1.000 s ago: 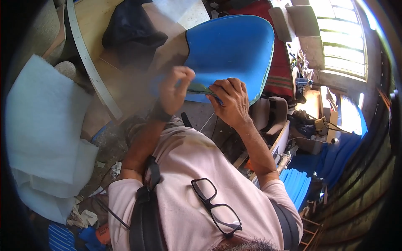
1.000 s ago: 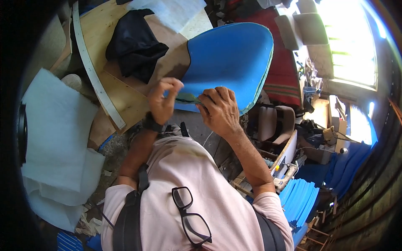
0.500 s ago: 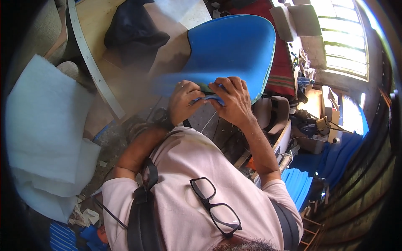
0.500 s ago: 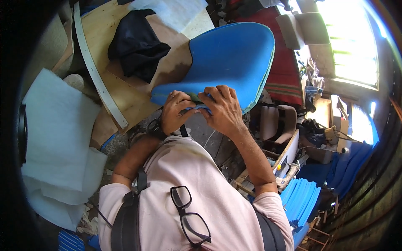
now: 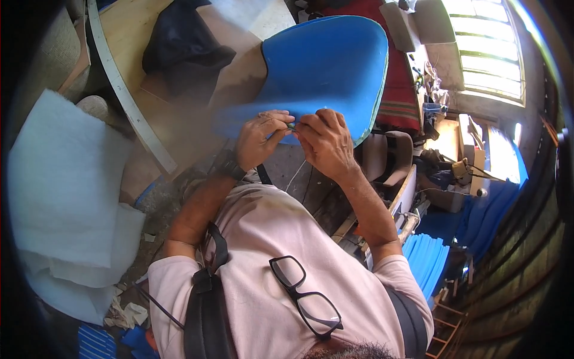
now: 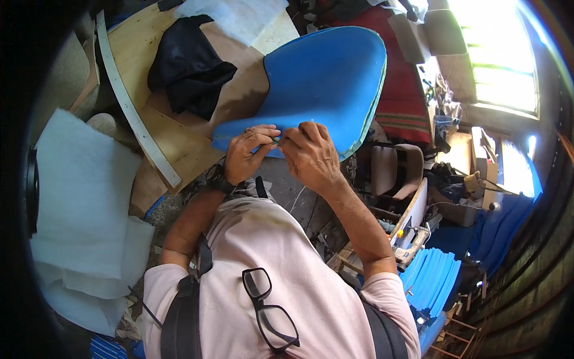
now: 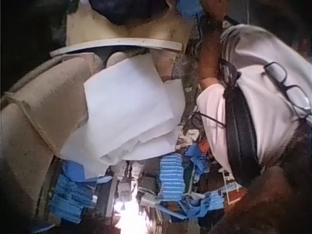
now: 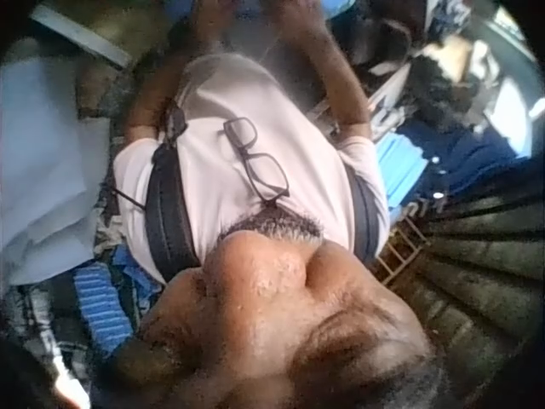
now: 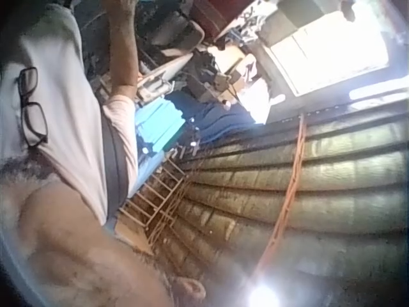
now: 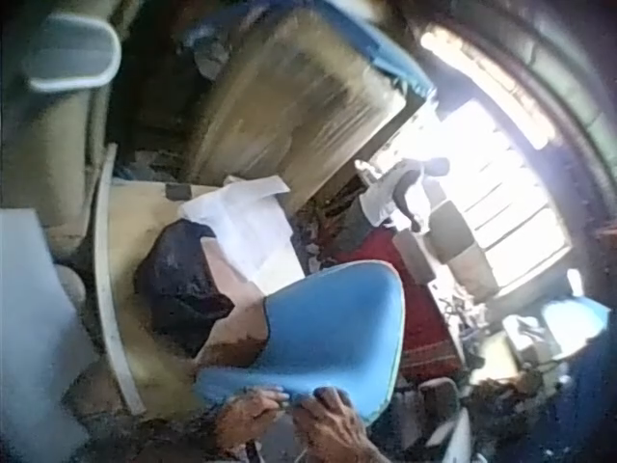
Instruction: Applying and adjusting foam padding onto a blue plastic chair shell.
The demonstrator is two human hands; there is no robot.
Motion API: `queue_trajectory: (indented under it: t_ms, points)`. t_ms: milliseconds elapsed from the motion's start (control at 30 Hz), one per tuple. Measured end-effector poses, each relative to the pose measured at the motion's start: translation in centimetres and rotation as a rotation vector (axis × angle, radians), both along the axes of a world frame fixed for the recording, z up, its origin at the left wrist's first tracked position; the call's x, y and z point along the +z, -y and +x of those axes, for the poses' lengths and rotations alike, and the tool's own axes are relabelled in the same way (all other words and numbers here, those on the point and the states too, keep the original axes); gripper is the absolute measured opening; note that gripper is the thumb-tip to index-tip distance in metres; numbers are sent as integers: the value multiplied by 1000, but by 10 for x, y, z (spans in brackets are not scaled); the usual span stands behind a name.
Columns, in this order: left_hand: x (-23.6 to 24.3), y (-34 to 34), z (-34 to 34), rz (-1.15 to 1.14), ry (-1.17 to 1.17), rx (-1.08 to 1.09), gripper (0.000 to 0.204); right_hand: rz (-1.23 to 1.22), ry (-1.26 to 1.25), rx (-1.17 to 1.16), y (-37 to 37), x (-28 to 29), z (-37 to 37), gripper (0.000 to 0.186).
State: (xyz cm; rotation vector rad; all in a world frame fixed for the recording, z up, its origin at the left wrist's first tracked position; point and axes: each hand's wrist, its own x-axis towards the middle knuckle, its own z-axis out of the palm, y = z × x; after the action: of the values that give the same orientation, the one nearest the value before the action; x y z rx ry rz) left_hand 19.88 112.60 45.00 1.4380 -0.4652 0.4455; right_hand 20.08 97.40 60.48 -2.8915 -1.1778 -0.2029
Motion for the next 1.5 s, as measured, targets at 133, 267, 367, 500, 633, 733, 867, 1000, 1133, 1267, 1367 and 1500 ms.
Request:
queue_trajectory:
  t_ms: [133,267,367,500,633,733,867,1000,1133,1267,1367,1500]
  points:
    - [-1,2,1,2,21,14,11,-102,2,51,3,3,2,21]
    - [-2,3,1,-3,38,38,11,124,-76,-9,4,8,-3,19]
    - [-4,4,0,0,38,38,12,69,-26,-7,2,7,-4,19]
    - [-7,4,-1,11,35,26,17,2,-43,5,-1,6,-1,15]
    - [-16,0,-9,15,51,65,24,-33,-106,-61,-7,11,-1,32]
    - [-24,-1,-16,79,28,124,31,-140,-125,-62,-17,13,0,54]
    - [-34,2,-22,62,-82,130,32,-273,-124,-83,-28,9,5,50]
    - [-38,5,-23,-4,-26,105,25,-298,-100,-68,-28,4,6,44]
    - [-35,8,-18,-30,-12,104,21,-283,-100,-41,-25,0,6,33]
    - [-30,9,-12,-41,-22,100,17,-319,1,65,-22,-4,8,18]
    - [-28,8,-7,-116,-113,34,16,-344,-69,58,-21,-6,7,17]
    - [-26,3,0,-238,-237,-85,16,-245,-26,-28,-26,-8,6,20]
